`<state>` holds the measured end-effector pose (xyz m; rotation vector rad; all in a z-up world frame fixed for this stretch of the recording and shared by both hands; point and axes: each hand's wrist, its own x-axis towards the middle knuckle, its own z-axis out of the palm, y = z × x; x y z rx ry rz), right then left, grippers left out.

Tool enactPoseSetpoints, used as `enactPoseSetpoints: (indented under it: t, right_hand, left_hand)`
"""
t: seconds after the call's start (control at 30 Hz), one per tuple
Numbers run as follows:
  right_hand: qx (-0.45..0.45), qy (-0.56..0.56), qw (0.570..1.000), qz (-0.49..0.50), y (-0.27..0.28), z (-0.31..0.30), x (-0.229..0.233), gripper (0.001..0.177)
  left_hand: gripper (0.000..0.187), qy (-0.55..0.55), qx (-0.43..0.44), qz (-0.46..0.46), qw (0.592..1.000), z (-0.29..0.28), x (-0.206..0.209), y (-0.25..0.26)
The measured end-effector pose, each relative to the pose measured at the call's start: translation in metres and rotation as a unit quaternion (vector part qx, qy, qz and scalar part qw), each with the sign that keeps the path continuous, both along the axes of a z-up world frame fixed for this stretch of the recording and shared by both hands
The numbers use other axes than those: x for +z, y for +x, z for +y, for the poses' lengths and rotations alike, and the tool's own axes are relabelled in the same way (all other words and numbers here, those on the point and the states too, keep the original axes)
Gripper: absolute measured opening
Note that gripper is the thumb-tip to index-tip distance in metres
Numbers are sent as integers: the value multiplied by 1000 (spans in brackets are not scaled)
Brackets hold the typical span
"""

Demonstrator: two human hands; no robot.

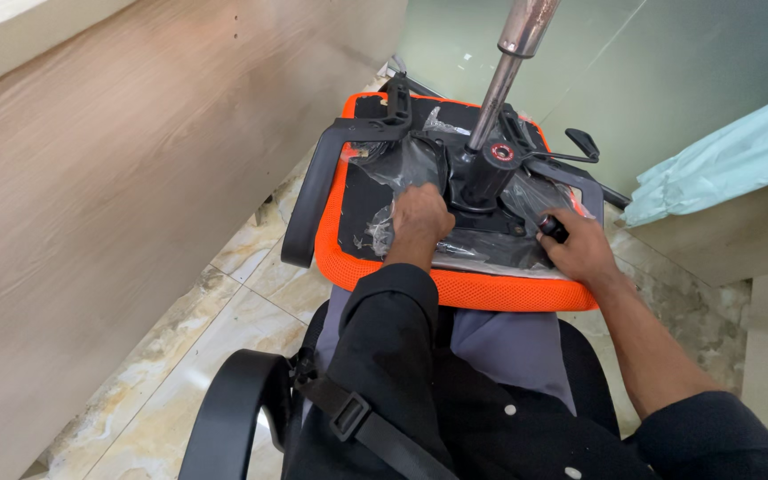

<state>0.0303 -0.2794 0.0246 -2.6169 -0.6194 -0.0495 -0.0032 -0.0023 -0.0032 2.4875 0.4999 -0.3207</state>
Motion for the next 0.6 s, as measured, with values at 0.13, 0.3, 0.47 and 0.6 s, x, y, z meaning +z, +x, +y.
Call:
enactPoseSetpoints:
  t: [0.13, 0.3, 0.47, 0.6]
  right_hand:
    - [11, 15, 999, -37, -7, 3, 12, 33]
    - [96, 160, 981, -57, -25, 52, 43, 24]
    - [124, 147, 943, -271, -27, 75, 109, 36]
    - [53, 342, 917, -196, -16, 66, 130, 44]
  left_hand:
    - [53, 3, 10, -80, 997, -16, -6, -5]
    - [55, -15, 57, -113, 992, -28, -4, -8]
    - [55, 14, 53, -114, 992, -41, 1, -10]
    - [51, 19, 45, -110, 993, -47, 3, -10]
